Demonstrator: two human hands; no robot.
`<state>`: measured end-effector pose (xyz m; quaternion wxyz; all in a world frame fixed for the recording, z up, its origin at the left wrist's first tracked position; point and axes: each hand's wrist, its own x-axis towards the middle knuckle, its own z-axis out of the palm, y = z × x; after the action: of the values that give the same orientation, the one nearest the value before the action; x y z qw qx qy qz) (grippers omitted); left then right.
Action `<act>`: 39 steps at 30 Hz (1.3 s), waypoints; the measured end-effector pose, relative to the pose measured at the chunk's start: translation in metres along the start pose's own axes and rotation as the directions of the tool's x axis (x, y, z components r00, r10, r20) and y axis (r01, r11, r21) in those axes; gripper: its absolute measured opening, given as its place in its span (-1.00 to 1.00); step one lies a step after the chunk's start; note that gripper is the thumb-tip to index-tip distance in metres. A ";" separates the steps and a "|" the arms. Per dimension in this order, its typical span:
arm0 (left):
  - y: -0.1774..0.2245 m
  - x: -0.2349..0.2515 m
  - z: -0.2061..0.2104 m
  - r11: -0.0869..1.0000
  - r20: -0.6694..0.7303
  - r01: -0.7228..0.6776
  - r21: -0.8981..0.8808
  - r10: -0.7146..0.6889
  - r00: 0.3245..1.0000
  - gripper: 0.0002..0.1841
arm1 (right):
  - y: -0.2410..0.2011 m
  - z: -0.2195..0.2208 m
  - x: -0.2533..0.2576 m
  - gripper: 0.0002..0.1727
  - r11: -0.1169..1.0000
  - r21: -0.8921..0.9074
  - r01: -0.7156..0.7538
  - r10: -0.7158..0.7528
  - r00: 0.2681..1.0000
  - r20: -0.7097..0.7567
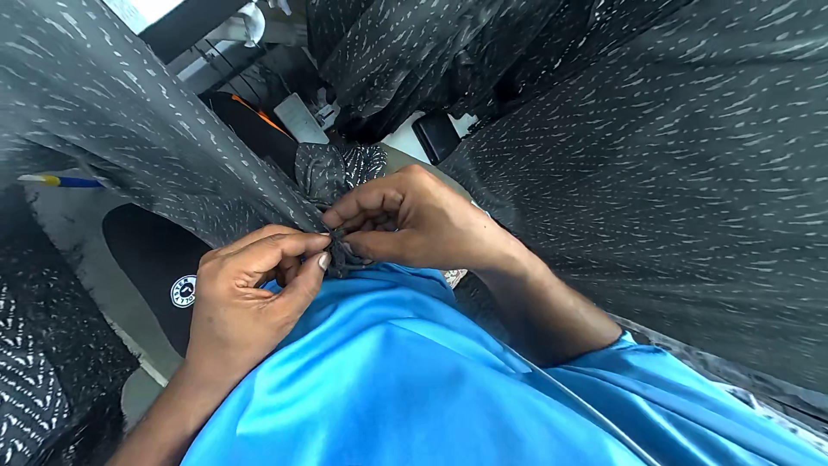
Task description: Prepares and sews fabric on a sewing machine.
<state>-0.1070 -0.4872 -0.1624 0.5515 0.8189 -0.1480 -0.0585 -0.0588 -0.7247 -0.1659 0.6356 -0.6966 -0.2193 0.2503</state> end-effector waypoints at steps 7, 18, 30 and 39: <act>-0.003 -0.001 -0.001 1.000 0.001 -0.007 -0.009 0.007 1.000 -0.82 | -0.001 0.002 0.003 -0.77 0.998 0.042 -0.040 0.041 0.999 -0.022; -0.005 0.000 -0.001 1.000 -0.009 -0.023 0.004 0.023 1.000 -0.83 | -0.002 0.003 0.001 -0.77 0.999 0.037 0.036 -0.035 0.999 -0.024; -0.021 0.042 -0.111 0.927 -0.314 0.183 0.329 -0.075 0.946 -0.63 | 0.028 0.020 0.022 -0.82 0.921 0.322 -0.220 0.258 0.963 -0.081; -0.094 0.077 -0.256 0.610 -0.526 0.471 0.637 -0.102 0.844 -0.72 | 0.046 0.017 0.050 -0.92 0.926 0.195 -0.324 0.307 0.945 0.113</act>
<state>0.0493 -0.2517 -0.1457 0.1672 0.9747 0.1066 0.1034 -0.0313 -0.6852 -0.2167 0.6480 -0.6408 -0.1018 0.3988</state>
